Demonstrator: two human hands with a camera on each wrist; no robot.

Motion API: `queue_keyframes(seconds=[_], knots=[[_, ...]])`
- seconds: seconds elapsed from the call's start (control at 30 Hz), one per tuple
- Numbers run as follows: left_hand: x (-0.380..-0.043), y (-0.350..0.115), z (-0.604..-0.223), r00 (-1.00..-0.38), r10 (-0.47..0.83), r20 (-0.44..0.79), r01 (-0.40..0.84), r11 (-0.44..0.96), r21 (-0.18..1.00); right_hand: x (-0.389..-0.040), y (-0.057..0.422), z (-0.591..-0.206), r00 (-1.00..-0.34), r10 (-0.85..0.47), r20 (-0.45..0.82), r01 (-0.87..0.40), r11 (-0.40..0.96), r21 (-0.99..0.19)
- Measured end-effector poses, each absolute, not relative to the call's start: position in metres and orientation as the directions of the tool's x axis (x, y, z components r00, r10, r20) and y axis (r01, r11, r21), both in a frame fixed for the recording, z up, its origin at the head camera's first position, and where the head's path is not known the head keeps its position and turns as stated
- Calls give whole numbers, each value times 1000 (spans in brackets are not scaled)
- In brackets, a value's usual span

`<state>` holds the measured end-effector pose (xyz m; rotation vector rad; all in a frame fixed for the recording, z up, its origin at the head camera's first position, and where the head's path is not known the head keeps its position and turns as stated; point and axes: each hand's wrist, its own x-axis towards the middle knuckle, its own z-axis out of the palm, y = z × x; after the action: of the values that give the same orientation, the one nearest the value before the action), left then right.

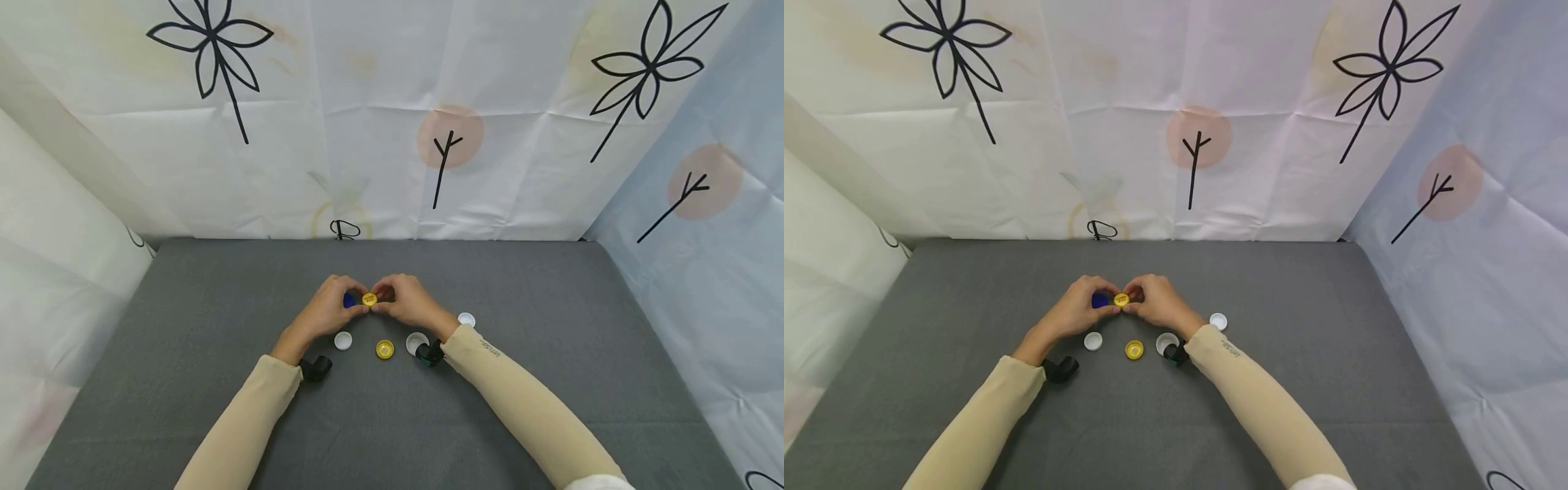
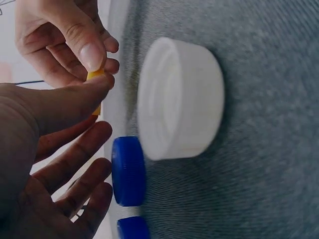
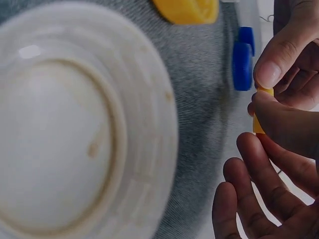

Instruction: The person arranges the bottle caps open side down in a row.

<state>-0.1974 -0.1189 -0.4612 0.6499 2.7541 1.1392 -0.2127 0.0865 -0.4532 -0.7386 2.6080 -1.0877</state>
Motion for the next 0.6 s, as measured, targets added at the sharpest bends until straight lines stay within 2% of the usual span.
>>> queue_keyframes(seconds=[0.6], knots=[[-201, -119, -472, -909, 412, 57, 362, 716, 596, -214, 75, -458, -859, -510, -47, -378, 693, -613]])
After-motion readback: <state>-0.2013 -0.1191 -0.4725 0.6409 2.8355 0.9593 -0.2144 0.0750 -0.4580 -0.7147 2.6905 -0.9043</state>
